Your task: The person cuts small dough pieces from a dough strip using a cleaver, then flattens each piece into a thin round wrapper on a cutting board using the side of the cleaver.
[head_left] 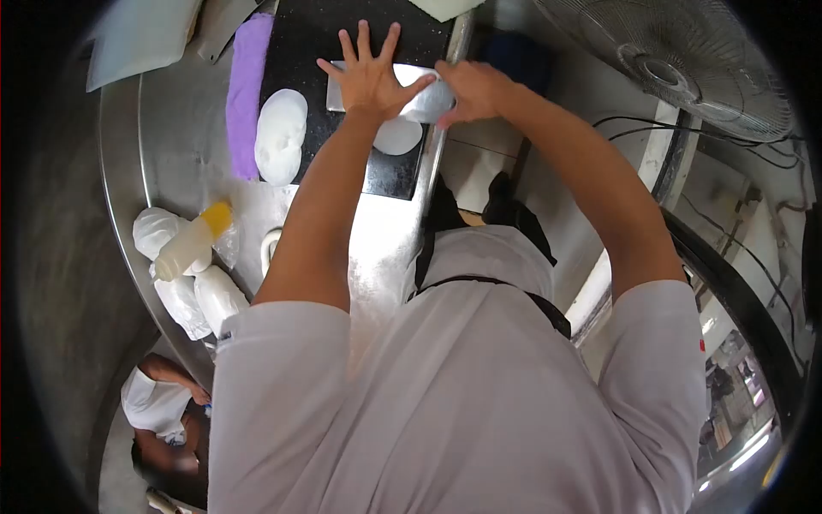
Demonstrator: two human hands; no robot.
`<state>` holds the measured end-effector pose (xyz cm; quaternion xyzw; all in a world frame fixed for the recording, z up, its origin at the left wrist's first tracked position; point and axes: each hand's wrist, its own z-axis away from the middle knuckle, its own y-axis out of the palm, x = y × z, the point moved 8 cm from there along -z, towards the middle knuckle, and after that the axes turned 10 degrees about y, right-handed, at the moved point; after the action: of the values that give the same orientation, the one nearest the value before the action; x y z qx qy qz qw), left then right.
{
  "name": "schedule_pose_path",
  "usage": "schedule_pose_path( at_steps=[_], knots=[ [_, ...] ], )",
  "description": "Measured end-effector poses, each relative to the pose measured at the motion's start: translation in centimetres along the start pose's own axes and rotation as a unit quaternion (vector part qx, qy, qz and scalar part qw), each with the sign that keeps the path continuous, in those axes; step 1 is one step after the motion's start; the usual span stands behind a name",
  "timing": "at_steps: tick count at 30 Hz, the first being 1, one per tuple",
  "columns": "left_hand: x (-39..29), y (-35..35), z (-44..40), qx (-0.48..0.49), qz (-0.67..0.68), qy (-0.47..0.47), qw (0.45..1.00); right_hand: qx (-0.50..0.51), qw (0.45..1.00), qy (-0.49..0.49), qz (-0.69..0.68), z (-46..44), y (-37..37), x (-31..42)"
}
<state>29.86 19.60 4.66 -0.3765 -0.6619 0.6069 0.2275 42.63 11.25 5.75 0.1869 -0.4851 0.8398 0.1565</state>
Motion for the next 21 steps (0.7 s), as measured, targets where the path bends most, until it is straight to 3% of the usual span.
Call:
schedule_pose_path(
  at_steps=[3,5,9,11,12,14,18,19,21],
  knots=[
    [-2.8,0.3,2.5,0.065,-0.006,0.046,0.997,0.037,0.996,0.047,-0.066,3.8,3.7,0.0],
    [-4.2,0.8,1.8,0.056,0.016,0.069,0.996,0.02,0.994,0.067,-0.082,3.2,4.4,-2.5],
    [-2.4,-0.1,-0.8,-0.005,0.003,0.017,1.0,-0.042,0.998,-0.007,-0.048,0.5,2.8,-4.2],
    [-1.4,-1.2,-1.5,-0.038,0.009,-0.01,0.999,-0.154,0.983,-0.096,0.039,-0.4,-0.2,-3.0],
    [-1.2,-0.7,-0.9,-0.03,0.004,0.002,1.0,-0.157,0.982,-0.093,0.04,0.4,-0.1,-2.2],
    [-1.3,0.5,-0.6,-0.007,0.003,0.037,0.999,-0.024,0.999,-0.023,-0.008,0.7,1.6,-1.4],
    [-2.9,1.1,-0.3,0.04,-0.004,0.055,0.998,0.032,0.997,0.048,-0.058,2.7,4.1,-2.4],
    [-2.9,1.0,-0.4,0.048,-0.006,0.05,0.998,0.042,0.996,0.048,-0.06,1.6,3.6,-3.4],
    [-1.9,0.5,-1.4,0.005,-0.008,0.037,0.999,-0.058,0.996,-0.04,-0.05,0.2,1.1,-3.5]
  ],
)
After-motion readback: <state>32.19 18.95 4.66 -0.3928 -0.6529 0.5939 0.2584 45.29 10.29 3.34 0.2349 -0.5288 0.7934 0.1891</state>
